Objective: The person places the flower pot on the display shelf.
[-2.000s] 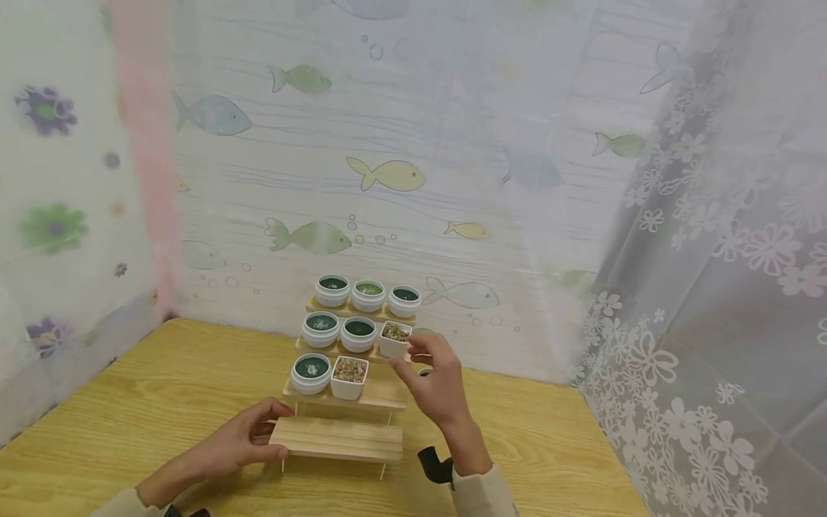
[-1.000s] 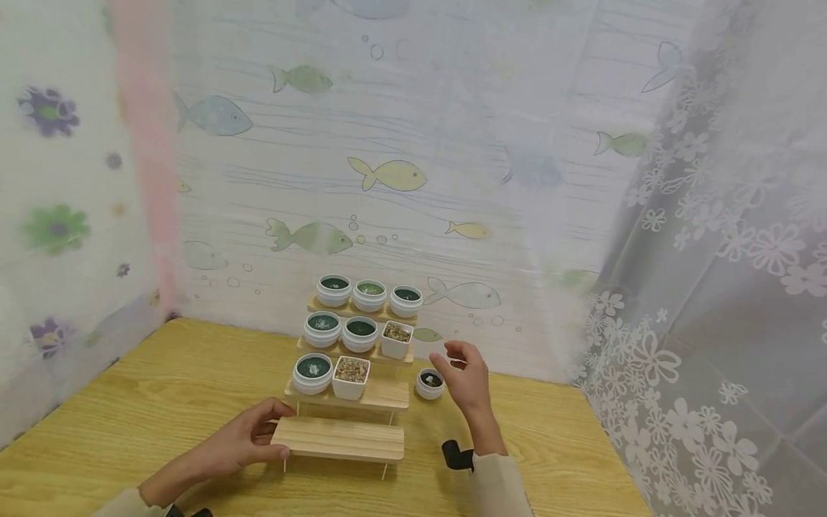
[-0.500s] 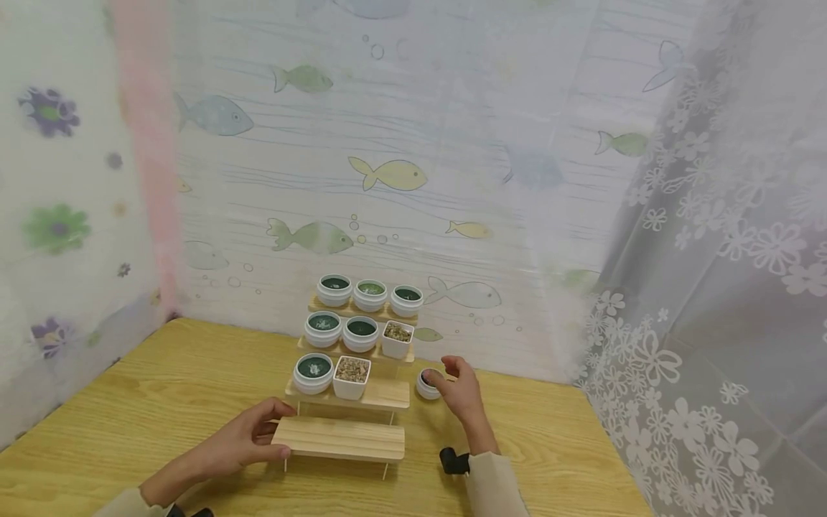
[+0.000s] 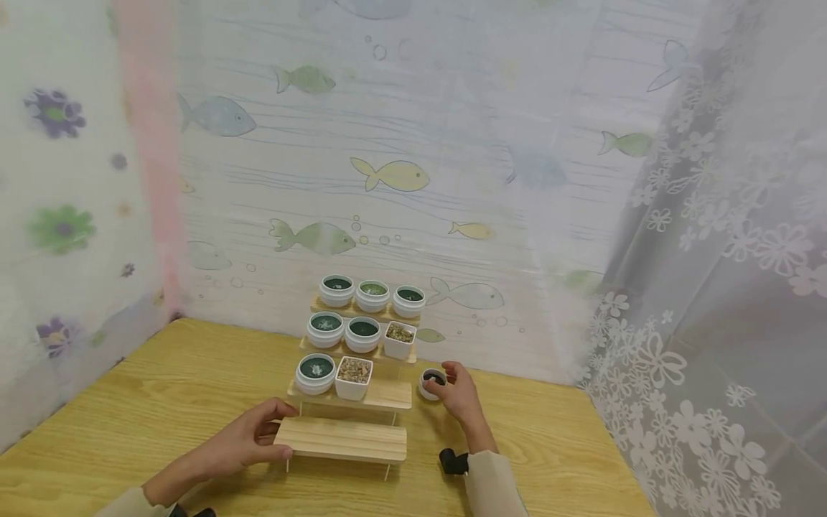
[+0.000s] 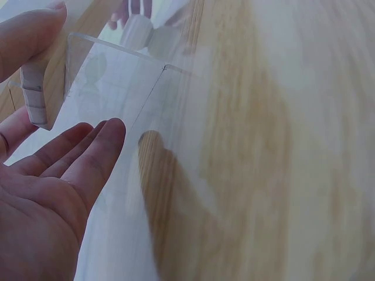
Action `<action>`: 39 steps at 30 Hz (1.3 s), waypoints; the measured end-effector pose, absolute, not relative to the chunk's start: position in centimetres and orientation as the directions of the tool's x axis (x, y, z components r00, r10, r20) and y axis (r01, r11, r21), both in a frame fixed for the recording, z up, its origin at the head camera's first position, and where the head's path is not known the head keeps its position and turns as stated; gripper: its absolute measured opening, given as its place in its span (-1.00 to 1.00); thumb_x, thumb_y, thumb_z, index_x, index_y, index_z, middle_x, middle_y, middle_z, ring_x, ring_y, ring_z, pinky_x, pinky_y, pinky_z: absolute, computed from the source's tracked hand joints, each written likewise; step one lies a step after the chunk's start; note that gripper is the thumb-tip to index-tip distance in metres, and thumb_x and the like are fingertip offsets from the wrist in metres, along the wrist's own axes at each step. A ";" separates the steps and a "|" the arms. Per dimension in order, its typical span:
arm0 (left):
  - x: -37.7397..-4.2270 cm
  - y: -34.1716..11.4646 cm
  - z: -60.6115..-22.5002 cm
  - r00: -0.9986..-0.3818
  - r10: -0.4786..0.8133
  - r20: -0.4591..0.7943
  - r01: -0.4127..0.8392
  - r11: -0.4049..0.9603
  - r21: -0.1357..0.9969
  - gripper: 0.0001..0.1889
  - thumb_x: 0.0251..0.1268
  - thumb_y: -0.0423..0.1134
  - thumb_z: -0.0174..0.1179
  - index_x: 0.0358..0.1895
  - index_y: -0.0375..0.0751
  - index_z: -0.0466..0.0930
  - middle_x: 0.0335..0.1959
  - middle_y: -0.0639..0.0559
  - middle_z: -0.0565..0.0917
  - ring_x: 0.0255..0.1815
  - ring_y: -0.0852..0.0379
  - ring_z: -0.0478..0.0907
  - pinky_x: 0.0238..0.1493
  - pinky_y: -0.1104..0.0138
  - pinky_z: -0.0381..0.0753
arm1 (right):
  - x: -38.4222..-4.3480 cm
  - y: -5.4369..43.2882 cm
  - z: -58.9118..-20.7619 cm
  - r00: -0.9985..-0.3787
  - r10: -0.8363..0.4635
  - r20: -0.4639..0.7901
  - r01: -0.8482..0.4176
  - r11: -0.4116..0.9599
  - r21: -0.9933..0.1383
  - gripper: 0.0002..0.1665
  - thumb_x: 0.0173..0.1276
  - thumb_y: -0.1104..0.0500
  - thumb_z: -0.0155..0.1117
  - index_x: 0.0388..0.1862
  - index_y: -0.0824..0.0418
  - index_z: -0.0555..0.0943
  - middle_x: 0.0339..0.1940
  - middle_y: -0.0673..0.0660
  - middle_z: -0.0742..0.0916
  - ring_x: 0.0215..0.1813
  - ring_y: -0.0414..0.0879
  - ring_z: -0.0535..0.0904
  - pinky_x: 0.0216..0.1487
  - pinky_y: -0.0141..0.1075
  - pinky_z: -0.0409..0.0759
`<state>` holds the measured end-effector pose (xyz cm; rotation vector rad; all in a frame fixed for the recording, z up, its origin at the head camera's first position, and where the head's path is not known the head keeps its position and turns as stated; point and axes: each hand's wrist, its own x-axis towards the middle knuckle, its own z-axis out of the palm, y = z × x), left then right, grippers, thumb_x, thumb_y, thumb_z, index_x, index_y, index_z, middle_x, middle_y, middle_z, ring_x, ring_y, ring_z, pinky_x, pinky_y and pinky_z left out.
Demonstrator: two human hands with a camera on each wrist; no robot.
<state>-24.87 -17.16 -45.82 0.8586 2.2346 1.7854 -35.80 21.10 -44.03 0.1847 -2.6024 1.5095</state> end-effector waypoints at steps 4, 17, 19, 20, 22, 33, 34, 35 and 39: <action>-24.9 -17.0 -45.8 -0.830 0.517 0.210 0.318 0.128 0.939 -0.46 0.20 -0.24 0.34 0.14 -0.41 0.31 0.11 -0.30 0.43 0.07 -0.09 0.52 -0.03 0.31 0.59 | -35.9 21.2 -44.1 -0.987 -0.035 0.158 -0.153 0.525 -0.837 -0.24 0.18 0.07 0.44 0.28 0.35 0.38 0.25 0.41 0.45 0.23 0.29 0.40 0.10 0.09 0.47; -24.9 -17.1 -45.4 -0.832 0.511 0.216 0.317 0.118 0.941 -0.46 0.20 -0.28 0.33 0.14 -0.43 0.30 0.12 -0.31 0.42 0.08 -0.16 0.51 -0.04 0.31 0.59 | -36.5 21.2 -44.4 -0.986 -0.035 0.165 -0.152 0.608 -0.780 -0.28 0.14 0.10 0.46 0.19 0.43 0.42 0.11 0.37 0.57 0.09 0.24 0.52 0.07 0.02 0.49; -24.9 -17.1 -45.5 -0.834 0.509 0.213 0.313 0.116 0.943 -0.46 0.20 -0.28 0.34 0.14 -0.43 0.31 0.12 -0.31 0.42 0.08 -0.16 0.50 -0.04 0.31 0.59 | -36.6 21.2 -44.5 -0.984 -0.035 0.173 -0.158 0.609 -0.777 -0.31 0.14 0.13 0.46 0.16 0.44 0.43 0.09 0.36 0.58 0.08 0.23 0.53 0.06 0.02 0.50; -24.9 -17.1 -45.5 -0.834 0.509 0.213 0.313 0.117 0.943 -0.46 0.19 -0.28 0.34 0.13 -0.43 0.31 0.12 -0.31 0.42 0.08 -0.17 0.50 -0.04 0.31 0.59 | -36.6 21.2 -44.6 -0.984 -0.033 0.175 -0.159 0.608 -0.778 -0.32 0.14 0.13 0.47 0.14 0.44 0.44 0.08 0.35 0.58 0.07 0.23 0.53 0.06 0.01 0.50; -24.9 -17.1 -45.5 -0.835 0.507 0.214 0.311 0.115 0.943 -0.46 0.19 -0.28 0.34 0.13 -0.44 0.30 0.12 -0.31 0.42 0.09 -0.18 0.50 -0.04 0.31 0.59 | -36.6 21.2 -44.6 -0.983 -0.033 0.183 -0.165 0.609 -0.775 -0.34 0.13 0.14 0.47 0.12 0.43 0.45 0.07 0.34 0.59 0.05 0.22 0.54 0.05 0.01 0.50; -24.9 -17.1 -45.6 -0.829 0.516 0.217 0.320 0.118 0.940 -0.47 0.21 -0.27 0.33 0.13 -0.44 0.30 0.11 -0.31 0.42 0.07 -0.13 0.52 -0.05 0.30 0.59 | -36.5 21.3 -44.7 -0.981 -0.021 0.195 -0.166 0.619 -0.768 -0.34 0.13 0.13 0.48 0.11 0.44 0.45 0.05 0.33 0.60 0.03 0.20 0.55 0.03 -0.01 0.52; -24.9 -17.1 -45.7 -0.828 0.517 0.218 0.321 0.119 0.939 -0.47 0.21 -0.27 0.33 0.13 -0.43 0.30 0.11 -0.31 0.42 0.06 -0.11 0.52 -0.05 0.30 0.60 | -36.5 21.3 -44.7 -0.981 -0.018 0.196 -0.165 0.619 -0.768 -0.34 0.13 0.13 0.48 0.11 0.44 0.45 0.05 0.33 0.60 0.03 0.20 0.55 0.03 -0.01 0.52; -24.9 -17.1 -45.8 -0.827 0.518 0.219 0.323 0.120 0.939 -0.47 0.21 -0.26 0.33 0.13 -0.43 0.30 0.10 -0.31 0.43 0.06 -0.08 0.53 -0.05 0.30 0.60 | -36.5 21.3 -44.8 -0.981 -0.018 0.195 -0.164 0.619 -0.768 -0.34 0.13 0.13 0.47 0.12 0.44 0.45 0.05 0.33 0.60 0.03 0.20 0.55 0.02 -0.01 0.52; -25.0 -17.1 -45.9 -0.830 0.516 0.213 0.320 0.128 0.939 -0.46 0.20 -0.25 0.33 0.13 -0.41 0.30 0.10 -0.30 0.43 0.05 -0.04 0.54 -0.05 0.30 0.60 | -36.4 21.3 -44.8 -0.981 -0.016 0.195 -0.162 0.621 -0.767 -0.34 0.13 0.12 0.47 0.12 0.44 0.46 0.04 0.33 0.60 0.03 0.21 0.55 0.02 0.00 0.52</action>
